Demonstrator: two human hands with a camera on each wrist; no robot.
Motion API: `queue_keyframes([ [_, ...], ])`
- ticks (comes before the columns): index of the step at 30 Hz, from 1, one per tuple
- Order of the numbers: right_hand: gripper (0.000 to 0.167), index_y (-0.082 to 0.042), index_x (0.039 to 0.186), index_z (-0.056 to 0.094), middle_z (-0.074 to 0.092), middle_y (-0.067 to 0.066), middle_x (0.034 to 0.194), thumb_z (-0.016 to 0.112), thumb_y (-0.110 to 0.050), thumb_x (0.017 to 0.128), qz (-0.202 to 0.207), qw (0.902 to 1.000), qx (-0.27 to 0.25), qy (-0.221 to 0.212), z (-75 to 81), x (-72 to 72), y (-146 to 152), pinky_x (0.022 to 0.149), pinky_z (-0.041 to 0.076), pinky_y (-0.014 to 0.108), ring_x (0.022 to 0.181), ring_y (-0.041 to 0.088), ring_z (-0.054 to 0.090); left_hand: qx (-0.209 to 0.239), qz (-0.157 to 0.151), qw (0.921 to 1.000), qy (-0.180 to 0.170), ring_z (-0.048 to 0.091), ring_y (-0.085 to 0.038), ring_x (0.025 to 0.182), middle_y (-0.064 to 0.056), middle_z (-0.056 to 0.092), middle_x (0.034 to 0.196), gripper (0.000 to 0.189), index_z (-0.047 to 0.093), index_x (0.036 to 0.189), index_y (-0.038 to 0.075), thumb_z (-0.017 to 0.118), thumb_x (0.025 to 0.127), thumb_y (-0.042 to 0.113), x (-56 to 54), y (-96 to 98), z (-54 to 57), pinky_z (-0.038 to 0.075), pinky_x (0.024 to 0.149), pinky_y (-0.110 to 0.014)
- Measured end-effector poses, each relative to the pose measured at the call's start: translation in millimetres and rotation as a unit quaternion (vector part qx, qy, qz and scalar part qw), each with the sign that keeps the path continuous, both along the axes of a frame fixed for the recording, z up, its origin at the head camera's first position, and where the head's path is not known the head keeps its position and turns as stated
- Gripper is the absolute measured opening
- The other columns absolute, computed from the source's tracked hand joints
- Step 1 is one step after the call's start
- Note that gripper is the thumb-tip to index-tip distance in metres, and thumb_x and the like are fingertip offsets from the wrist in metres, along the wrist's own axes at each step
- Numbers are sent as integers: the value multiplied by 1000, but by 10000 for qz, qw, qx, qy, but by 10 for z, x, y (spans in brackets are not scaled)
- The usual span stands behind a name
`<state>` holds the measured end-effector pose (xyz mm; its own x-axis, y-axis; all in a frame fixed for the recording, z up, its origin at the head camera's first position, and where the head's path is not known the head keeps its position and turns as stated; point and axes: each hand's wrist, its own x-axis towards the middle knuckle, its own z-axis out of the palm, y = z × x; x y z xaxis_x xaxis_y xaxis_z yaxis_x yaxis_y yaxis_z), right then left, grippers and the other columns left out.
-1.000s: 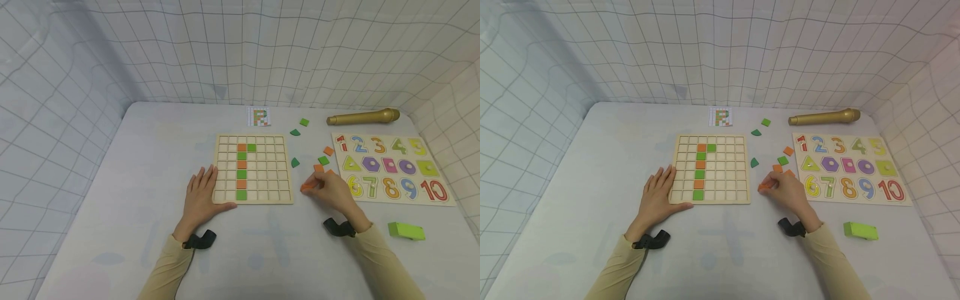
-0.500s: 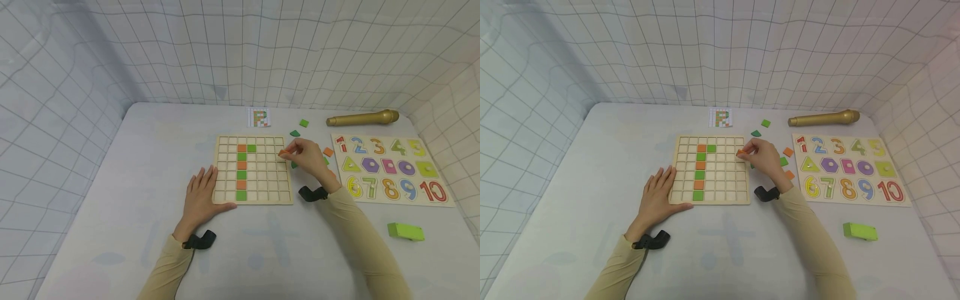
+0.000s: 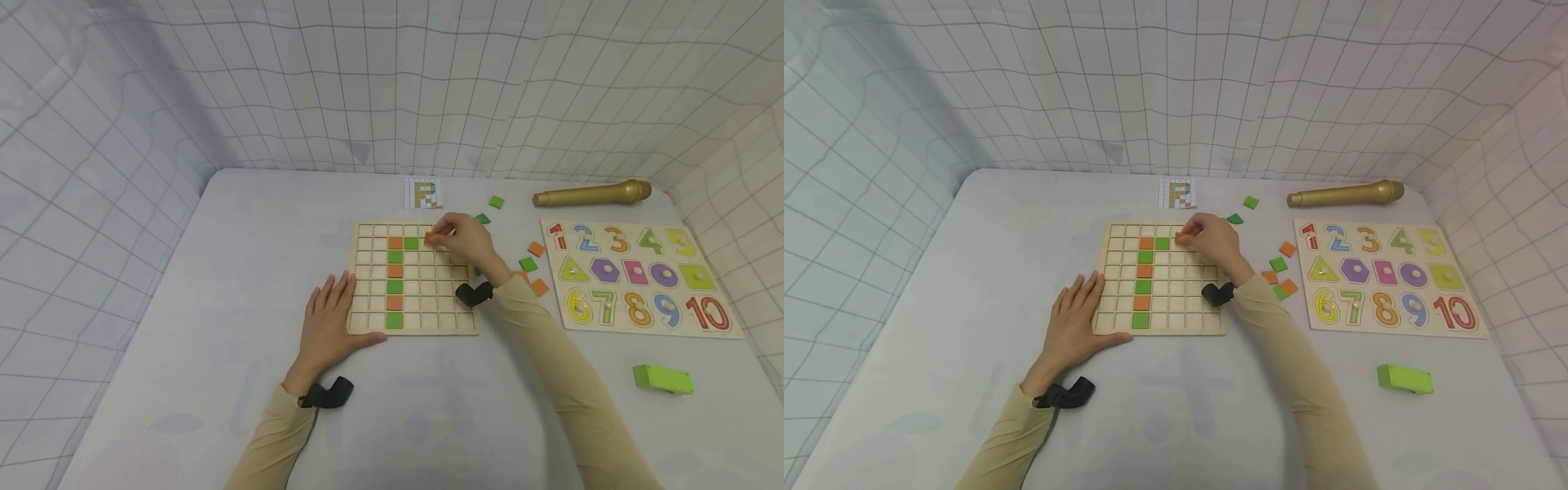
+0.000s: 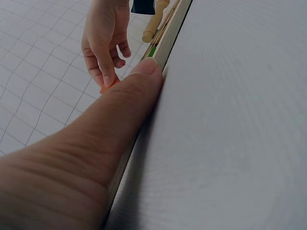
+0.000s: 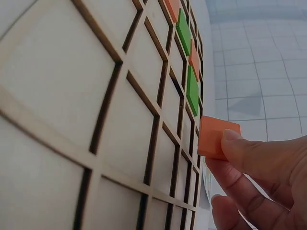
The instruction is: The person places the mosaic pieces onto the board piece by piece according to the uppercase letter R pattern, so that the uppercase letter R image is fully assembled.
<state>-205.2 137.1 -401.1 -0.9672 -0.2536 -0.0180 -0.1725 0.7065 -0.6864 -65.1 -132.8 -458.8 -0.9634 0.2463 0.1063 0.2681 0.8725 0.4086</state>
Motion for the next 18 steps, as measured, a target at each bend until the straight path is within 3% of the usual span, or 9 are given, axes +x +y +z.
queue_keyframes([
  [9,16,-10,96,70,67,4,92,68,-25,90,96,9991,308,-284,-52,-53,-71,65,45,35,79,21,59,6,-1,10000,-17,6,-29,142,-12,20,155,117,20,152,6,71,66,68,5,5,15,3,111,-48],
  [18,17,-11,100,71,67,4,97,67,-24,91,235,9964,789,-208,-43,-64,-118,69,47,36,85,21,59,9,-5,10000,-17,8,-30,142,-12,21,155,117,21,151,5,71,66,67,5,11,37,4,111,-48],
])
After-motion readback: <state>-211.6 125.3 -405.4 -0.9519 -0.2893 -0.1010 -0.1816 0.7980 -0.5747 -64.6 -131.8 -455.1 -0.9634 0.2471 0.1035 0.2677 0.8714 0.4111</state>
